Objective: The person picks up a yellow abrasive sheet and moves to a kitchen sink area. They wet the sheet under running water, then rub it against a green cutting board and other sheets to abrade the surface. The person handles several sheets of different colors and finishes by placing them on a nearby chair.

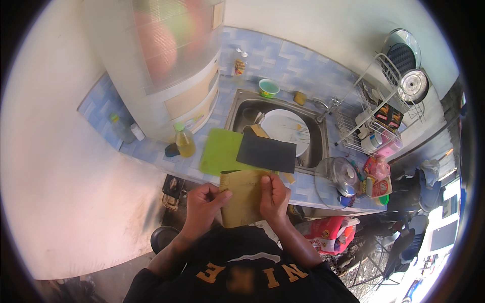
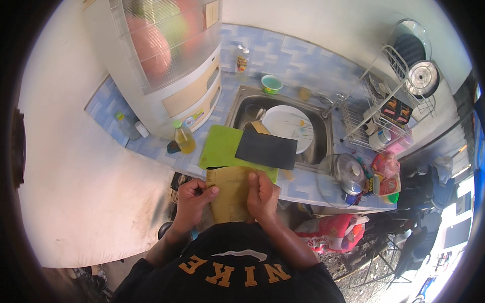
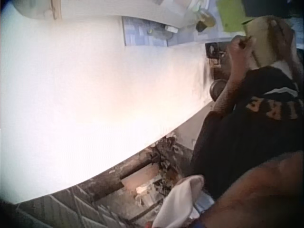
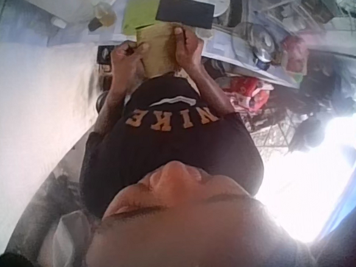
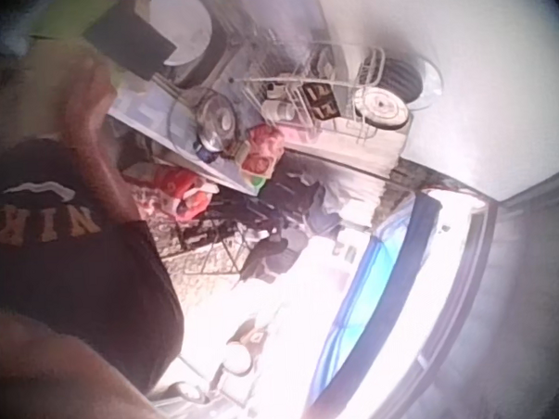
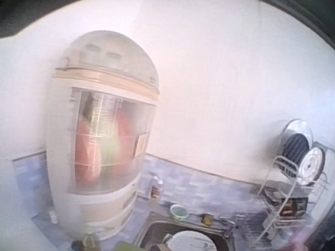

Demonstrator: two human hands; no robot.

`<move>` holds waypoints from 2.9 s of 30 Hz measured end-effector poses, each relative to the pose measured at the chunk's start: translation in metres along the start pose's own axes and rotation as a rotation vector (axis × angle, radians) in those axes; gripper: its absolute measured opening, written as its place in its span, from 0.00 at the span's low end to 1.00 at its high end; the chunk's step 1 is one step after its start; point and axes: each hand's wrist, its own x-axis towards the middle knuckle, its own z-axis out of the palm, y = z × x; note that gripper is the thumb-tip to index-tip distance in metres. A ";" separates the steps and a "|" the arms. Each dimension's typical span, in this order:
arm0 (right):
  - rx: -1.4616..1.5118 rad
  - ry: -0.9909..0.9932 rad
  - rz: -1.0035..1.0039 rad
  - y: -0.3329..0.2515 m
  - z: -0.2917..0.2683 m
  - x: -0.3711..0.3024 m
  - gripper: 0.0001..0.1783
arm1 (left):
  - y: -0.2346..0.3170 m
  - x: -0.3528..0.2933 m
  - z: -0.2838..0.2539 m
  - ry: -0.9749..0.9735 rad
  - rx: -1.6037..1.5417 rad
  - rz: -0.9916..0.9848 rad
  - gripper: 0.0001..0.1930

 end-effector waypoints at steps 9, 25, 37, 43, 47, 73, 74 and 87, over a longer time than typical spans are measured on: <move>-0.143 -0.003 -0.206 0.010 -0.004 0.001 0.10 | -0.005 0.025 -0.001 0.023 0.194 -0.042 0.08; -0.134 0.154 -0.097 0.058 -0.002 0.006 0.13 | -0.046 0.045 0.008 0.024 -0.061 -0.119 0.06; -0.364 -0.746 -0.636 -0.013 -0.042 0.014 0.11 | 0.026 0.027 0.014 -0.709 0.939 0.586 0.03; -0.292 -0.812 -0.828 -0.033 -0.071 0.019 0.13 | 0.064 0.019 0.013 -0.915 0.953 0.574 0.06; -0.247 -0.811 -0.820 -0.026 -0.085 0.024 0.15 | 0.074 0.025 0.010 -0.966 0.916 0.565 0.09; -0.112 -0.974 -0.575 0.068 -0.066 0.161 0.24 | 0.068 0.175 0.070 -0.804 1.080 0.377 0.09; -0.103 -1.056 -0.513 0.075 -0.072 0.168 0.25 | 0.072 0.173 0.070 -0.819 1.088 0.329 0.09; 0.131 -0.760 -0.015 0.161 -0.042 0.172 0.27 | -0.080 0.167 0.045 -0.009 0.625 0.258 0.47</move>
